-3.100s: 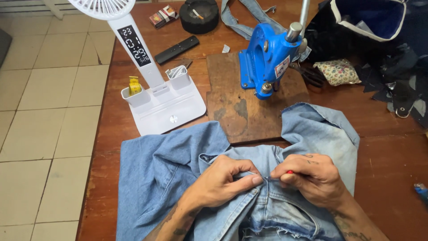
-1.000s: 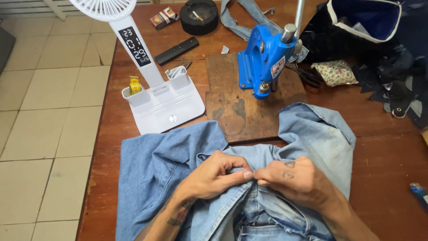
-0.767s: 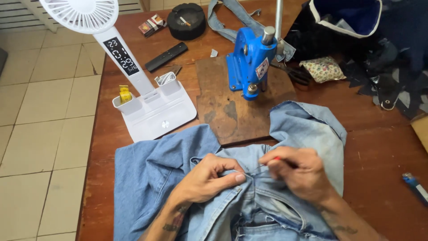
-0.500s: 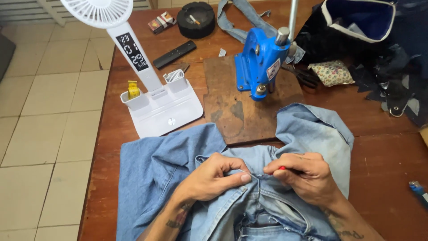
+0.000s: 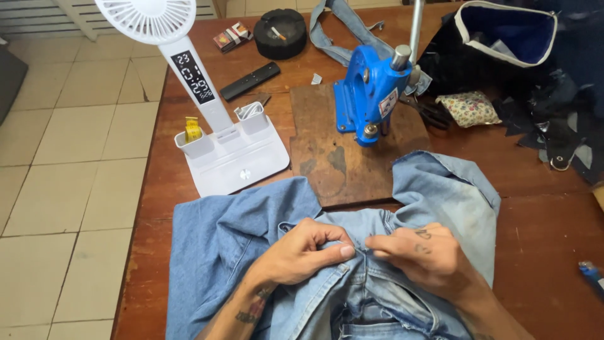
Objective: Using a small tool to pick at the seams of denim jeans on a workbench
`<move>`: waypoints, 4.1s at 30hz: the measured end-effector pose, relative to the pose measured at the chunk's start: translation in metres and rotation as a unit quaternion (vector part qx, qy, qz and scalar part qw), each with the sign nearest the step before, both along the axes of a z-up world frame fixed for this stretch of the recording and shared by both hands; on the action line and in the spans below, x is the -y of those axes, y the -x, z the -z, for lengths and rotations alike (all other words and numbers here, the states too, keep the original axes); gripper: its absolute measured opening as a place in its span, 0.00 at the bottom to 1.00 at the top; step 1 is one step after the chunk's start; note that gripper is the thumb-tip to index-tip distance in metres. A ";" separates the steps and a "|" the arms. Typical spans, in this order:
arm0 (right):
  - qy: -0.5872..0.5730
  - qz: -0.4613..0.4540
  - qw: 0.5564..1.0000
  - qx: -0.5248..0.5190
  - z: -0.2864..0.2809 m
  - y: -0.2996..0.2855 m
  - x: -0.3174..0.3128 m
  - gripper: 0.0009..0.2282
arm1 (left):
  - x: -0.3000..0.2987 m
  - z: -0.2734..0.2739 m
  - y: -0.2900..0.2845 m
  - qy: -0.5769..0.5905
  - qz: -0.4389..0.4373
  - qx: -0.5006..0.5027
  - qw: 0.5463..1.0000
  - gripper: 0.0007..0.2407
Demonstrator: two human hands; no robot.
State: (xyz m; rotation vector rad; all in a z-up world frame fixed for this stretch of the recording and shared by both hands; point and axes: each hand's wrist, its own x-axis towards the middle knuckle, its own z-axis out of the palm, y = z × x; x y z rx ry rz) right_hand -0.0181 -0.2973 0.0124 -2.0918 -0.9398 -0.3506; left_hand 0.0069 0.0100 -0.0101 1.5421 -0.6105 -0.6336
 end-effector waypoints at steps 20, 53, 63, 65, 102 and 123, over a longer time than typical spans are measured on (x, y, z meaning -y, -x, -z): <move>-0.089 -0.021 0.993 -0.078 0.008 0.000 0.004 0.10 | -0.001 -0.007 0.000 0.023 0.000 0.078 0.997 0.10; -0.347 0.478 0.807 0.023 0.023 0.162 0.145 0.13 | 0.054 -0.075 0.140 -0.339 -0.148 0.592 0.716 0.50; 0.169 0.484 0.853 -0.102 0.051 0.171 0.165 0.24 | 0.028 -0.017 0.203 -0.338 -0.227 0.577 0.708 0.08; 0.214 0.412 0.883 -0.072 0.067 0.157 0.171 0.26 | 0.011 -0.027 0.225 -0.277 -0.357 0.589 0.671 0.12; -0.024 0.058 0.998 0.025 -0.198 0.186 0.064 0.07 | -0.166 0.059 0.230 -0.427 -0.619 0.396 0.526 0.07; 0.307 0.351 0.880 0.087 0.088 0.082 0.220 0.12 | -0.176 0.152 0.159 -0.047 -0.833 -0.038 0.550 0.14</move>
